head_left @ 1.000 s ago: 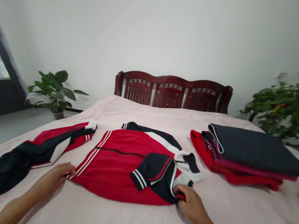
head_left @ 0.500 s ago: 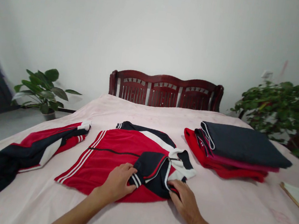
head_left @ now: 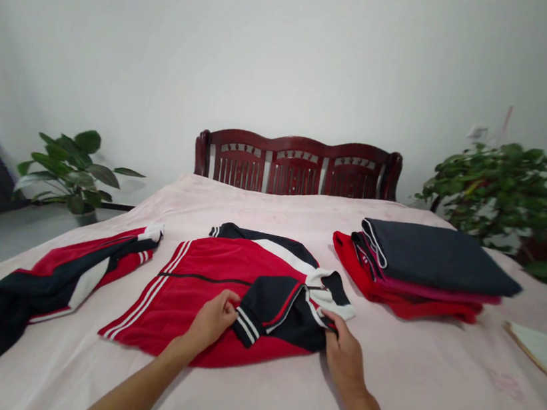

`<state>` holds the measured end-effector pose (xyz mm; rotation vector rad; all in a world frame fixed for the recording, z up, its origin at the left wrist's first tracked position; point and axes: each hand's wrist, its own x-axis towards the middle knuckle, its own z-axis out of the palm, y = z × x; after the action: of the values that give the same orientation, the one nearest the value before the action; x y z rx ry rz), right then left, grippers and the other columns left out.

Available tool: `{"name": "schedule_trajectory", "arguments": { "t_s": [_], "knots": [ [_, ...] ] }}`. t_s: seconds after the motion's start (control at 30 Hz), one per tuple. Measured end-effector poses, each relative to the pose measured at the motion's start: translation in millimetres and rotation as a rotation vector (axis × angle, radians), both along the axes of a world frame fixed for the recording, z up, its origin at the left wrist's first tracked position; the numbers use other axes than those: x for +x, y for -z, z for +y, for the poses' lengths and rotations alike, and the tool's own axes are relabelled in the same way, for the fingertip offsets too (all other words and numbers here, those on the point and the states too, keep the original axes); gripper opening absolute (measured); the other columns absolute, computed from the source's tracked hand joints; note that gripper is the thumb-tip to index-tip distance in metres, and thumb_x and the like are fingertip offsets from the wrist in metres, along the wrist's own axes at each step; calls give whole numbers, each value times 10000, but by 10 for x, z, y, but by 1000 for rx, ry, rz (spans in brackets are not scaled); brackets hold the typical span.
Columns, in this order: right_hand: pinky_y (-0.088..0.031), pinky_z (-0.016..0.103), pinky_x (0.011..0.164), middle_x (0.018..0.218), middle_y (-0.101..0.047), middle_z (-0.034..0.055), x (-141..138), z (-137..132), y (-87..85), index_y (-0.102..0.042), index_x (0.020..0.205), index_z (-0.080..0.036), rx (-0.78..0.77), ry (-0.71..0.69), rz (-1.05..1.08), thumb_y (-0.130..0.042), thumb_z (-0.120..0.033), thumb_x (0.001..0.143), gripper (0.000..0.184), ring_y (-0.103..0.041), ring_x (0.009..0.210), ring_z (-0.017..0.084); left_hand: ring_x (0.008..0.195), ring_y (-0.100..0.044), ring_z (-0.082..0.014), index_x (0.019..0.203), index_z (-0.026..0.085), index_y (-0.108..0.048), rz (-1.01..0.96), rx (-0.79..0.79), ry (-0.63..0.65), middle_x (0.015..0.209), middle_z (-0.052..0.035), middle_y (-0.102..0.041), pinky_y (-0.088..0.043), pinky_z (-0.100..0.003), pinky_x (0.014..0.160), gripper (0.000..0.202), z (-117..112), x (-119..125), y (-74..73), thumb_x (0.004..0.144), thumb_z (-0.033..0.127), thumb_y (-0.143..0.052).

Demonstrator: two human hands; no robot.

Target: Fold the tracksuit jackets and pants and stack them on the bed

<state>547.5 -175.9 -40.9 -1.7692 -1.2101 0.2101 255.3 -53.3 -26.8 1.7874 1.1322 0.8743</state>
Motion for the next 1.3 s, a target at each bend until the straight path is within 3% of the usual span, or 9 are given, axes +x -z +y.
{"name": "schedule_trajectory", "arguments": {
  "t_s": [0.1,0.2,0.4,0.53,0.63,0.77,0.97,1.2,1.3],
  "knots": [
    [-476,359,948,1123,-724,62,74,33,23,-670,1110,-217,-6,75,137,-430,-357,821,401,-644,1090,248,596,-548,-131,1031,172,-572,-75,-12,-7,651,54,-564,-416,-249,598,323,22,-5,-59,767,359,-563],
    [-478,360,932,1102,-729,42,112,31,15,-666,1135,-246,-143,89,86,-462,-302,775,417,-655,1061,245,716,-623,-160,1105,164,-578,-96,5,16,777,1,-648,-484,-283,689,401,28,-232,-180,785,405,-566],
    [-436,345,1007,1293,-622,83,-7,42,-227,-523,1323,-186,-144,-28,-219,-465,-157,680,647,-591,1160,224,1068,-628,-236,1050,249,-678,350,264,113,1115,-49,-699,-468,-368,978,321,-143,-1413,-340,731,287,-675],
    [-358,416,1076,1435,-513,146,-195,189,-497,-426,1427,-161,-226,-88,-462,-494,-122,711,720,-469,1317,282,1148,-600,-260,1092,314,-699,632,439,95,1170,-21,-695,-439,-390,1043,504,-243,-2242,-229,633,118,-630],
    [-413,448,999,1457,-490,178,-306,379,-628,-337,1482,-171,-414,-123,-418,-565,-270,779,746,-489,1307,328,1182,-597,-258,1146,329,-691,689,450,14,1225,-21,-680,-437,-388,1066,542,-257,-2546,-88,653,120,-605],
    [-468,422,845,1299,-612,215,-349,616,-627,-326,1464,-142,-584,-103,-375,-620,-385,772,790,-624,1138,347,1168,-606,-254,1109,291,-701,566,333,-56,1263,-50,-659,-471,-368,1035,336,-252,-2499,21,779,309,-638],
    [-446,350,768,1068,-720,128,-244,699,-431,-619,1101,-201,-607,-114,-422,-449,-183,789,356,-680,1008,288,1063,-648,-240,957,217,-697,248,131,-123,1128,-76,-713,-504,-359,963,341,-128,-2293,-93,886,503,-524],
    [-458,415,875,1259,-663,139,-245,611,-283,-581,1275,-206,-506,-43,-433,-420,-300,866,450,-644,1103,315,960,-706,-270,1101,135,-669,58,-177,-395,1034,-115,-751,-557,-380,862,590,200,-2191,-246,685,552,-695],
    [-458,423,897,1285,-651,138,-258,599,-242,-578,1298,-203,-485,-38,-448,-413,-313,883,460,-636,1124,317,828,-724,-259,986,144,-702,145,-228,-373,871,-75,-769,-569,-354,755,445,322,-2066,-243,714,493,-664]
  ]
}}
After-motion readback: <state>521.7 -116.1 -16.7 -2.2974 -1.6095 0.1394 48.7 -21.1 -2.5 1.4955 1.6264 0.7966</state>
